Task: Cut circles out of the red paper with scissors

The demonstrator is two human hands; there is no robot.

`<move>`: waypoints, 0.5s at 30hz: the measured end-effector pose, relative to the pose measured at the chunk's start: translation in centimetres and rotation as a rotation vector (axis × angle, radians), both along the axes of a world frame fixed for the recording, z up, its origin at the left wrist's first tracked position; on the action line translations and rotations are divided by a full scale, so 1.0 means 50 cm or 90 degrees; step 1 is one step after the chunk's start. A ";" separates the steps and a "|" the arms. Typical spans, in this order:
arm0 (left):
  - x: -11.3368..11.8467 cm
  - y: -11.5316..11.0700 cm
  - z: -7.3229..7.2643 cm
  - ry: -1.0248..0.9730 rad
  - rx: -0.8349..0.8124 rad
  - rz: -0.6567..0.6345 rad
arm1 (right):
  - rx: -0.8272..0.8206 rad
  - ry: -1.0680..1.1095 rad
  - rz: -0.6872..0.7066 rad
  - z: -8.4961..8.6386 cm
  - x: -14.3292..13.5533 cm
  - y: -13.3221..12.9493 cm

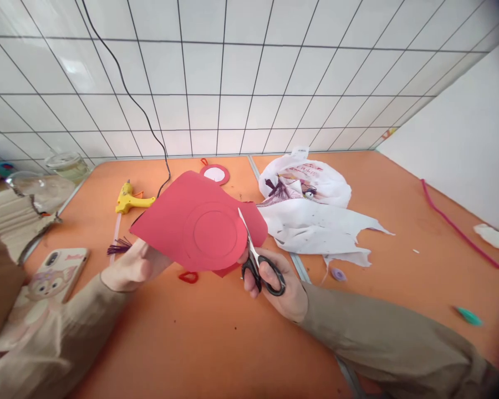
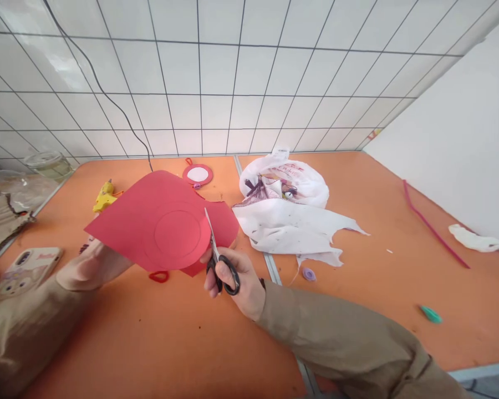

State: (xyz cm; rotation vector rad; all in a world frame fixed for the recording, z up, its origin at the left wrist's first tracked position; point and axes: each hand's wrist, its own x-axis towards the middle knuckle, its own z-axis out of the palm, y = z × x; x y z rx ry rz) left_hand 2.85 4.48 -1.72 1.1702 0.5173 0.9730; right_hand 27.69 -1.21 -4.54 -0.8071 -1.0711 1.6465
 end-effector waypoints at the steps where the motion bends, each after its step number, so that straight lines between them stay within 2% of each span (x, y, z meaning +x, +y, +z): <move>1: 0.019 -0.009 0.001 -0.029 0.002 0.025 | -0.008 0.003 -0.005 0.000 -0.001 0.000; 2: 0.038 -0.017 0.003 -0.054 -0.005 0.076 | -0.014 0.005 -0.009 0.000 -0.001 0.001; 4: 0.070 -0.033 0.008 -0.065 -0.018 0.125 | -0.019 0.000 -0.016 -0.001 -0.002 0.001; 7: 0.100 -0.050 0.012 -0.073 -0.160 0.226 | -0.015 -0.014 -0.016 -0.004 -0.003 0.002; 11: 0.112 -0.061 0.008 -0.064 -0.261 0.312 | -0.010 -0.030 0.001 -0.008 -0.003 0.001; 15: 0.115 -0.064 0.010 -0.015 -0.258 0.374 | -0.010 -0.046 0.009 -0.007 -0.001 0.000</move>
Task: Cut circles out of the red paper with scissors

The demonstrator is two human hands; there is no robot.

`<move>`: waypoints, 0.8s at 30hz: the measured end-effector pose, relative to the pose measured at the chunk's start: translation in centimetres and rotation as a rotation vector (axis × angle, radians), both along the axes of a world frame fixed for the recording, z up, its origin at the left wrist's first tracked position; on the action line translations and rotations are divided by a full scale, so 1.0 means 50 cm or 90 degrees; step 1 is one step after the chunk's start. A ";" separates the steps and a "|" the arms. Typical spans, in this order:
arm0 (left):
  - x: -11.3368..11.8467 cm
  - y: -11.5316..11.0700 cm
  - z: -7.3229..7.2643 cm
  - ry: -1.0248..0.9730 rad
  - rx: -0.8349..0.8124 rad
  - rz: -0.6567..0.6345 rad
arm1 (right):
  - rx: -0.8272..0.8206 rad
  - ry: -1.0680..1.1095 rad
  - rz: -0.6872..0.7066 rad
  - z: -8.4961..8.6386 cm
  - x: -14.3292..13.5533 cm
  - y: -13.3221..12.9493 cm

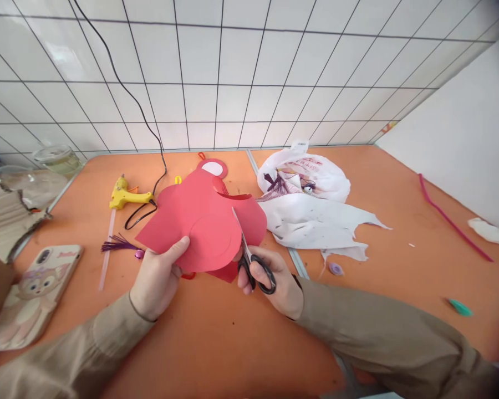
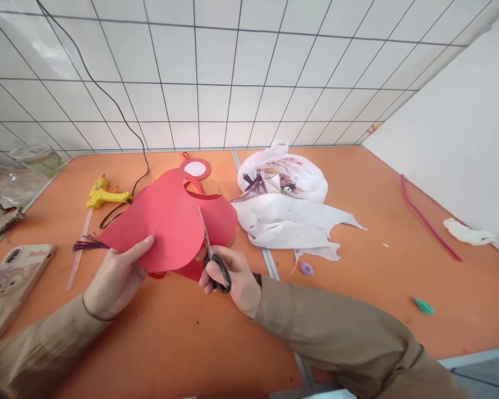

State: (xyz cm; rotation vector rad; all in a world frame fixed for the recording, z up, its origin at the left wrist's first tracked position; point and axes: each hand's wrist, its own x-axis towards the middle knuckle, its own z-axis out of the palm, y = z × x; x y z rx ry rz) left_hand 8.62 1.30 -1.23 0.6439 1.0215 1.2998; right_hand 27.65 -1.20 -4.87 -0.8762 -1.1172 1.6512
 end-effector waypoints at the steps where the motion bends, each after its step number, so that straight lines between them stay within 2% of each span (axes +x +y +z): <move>1: 0.001 0.001 0.003 0.018 0.008 0.006 | -0.002 -0.003 0.003 0.000 0.001 0.000; 7: -0.004 0.015 0.016 0.065 0.070 0.025 | -0.003 -0.007 0.011 -0.001 0.003 0.002; 12: -0.020 0.027 0.016 0.072 0.064 -0.019 | 0.005 0.003 0.021 -0.002 0.006 0.003; 18: -0.032 0.033 0.016 0.137 0.028 -0.054 | 0.011 0.003 0.038 -0.004 0.010 0.006; 24: -0.041 0.041 0.017 0.154 0.067 -0.075 | 0.002 -0.004 0.040 0.000 0.010 0.007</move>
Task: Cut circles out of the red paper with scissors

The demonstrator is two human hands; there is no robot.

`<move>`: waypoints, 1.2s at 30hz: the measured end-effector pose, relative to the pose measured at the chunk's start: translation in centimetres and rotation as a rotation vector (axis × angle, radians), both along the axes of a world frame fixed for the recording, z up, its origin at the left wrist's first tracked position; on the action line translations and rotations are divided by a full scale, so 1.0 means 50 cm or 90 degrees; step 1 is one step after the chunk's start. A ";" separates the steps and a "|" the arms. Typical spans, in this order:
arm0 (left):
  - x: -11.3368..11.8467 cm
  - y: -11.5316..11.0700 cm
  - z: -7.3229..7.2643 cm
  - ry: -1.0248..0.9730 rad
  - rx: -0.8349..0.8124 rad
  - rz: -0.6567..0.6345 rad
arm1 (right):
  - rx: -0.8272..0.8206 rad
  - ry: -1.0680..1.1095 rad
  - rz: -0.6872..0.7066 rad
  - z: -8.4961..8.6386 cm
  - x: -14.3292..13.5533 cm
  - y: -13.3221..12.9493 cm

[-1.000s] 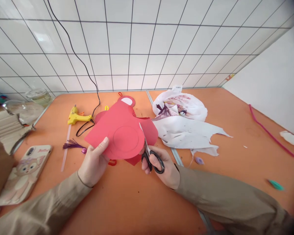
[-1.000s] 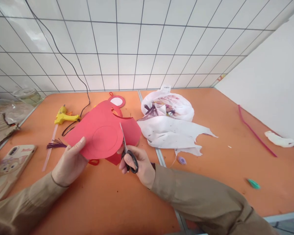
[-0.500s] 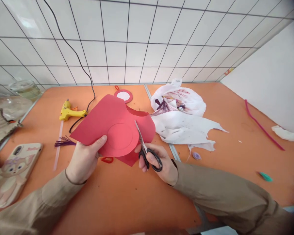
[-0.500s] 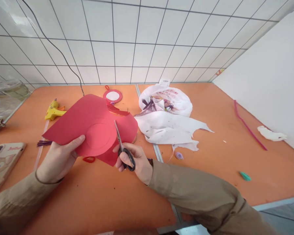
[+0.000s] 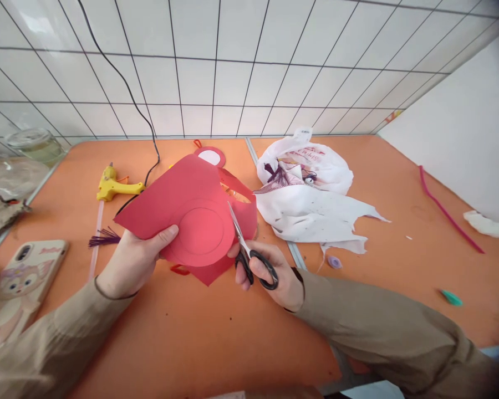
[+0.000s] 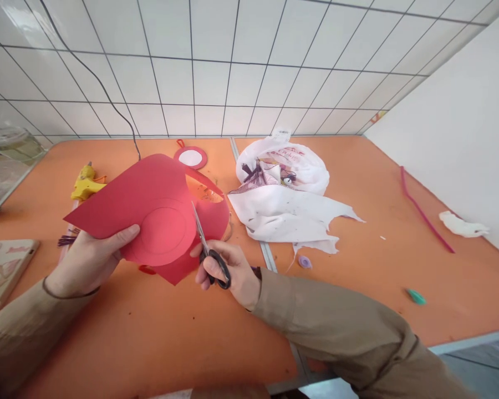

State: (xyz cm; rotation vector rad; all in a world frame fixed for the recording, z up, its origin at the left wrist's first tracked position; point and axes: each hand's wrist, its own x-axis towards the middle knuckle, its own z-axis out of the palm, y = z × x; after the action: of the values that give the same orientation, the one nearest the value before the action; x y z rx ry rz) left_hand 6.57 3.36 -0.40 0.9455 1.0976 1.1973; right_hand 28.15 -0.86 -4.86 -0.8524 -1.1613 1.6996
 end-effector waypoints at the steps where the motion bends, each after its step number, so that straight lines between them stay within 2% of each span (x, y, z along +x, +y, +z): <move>1: -0.002 0.001 0.000 -0.003 0.010 0.000 | 0.001 0.000 0.001 0.001 0.000 -0.001; 11: -0.004 0.001 -0.004 0.029 0.056 0.012 | 0.051 -0.033 0.044 0.012 0.006 0.001; 17: 0.001 -0.008 0.000 0.020 0.075 0.043 | 0.042 -0.026 0.028 0.021 0.003 -0.002; 25: 0.005 -0.009 -0.001 0.021 0.032 0.043 | 0.030 -0.021 0.036 0.017 0.006 -0.001; 36: 0.005 -0.013 0.001 0.062 0.073 0.057 | 0.046 -0.034 0.028 0.012 0.008 -0.002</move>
State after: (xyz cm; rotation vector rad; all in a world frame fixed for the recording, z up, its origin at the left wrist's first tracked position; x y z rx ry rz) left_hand 6.83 2.72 -0.33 1.0604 1.1690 1.3101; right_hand 28.53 -0.98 -4.26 -0.8377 -1.2780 1.6681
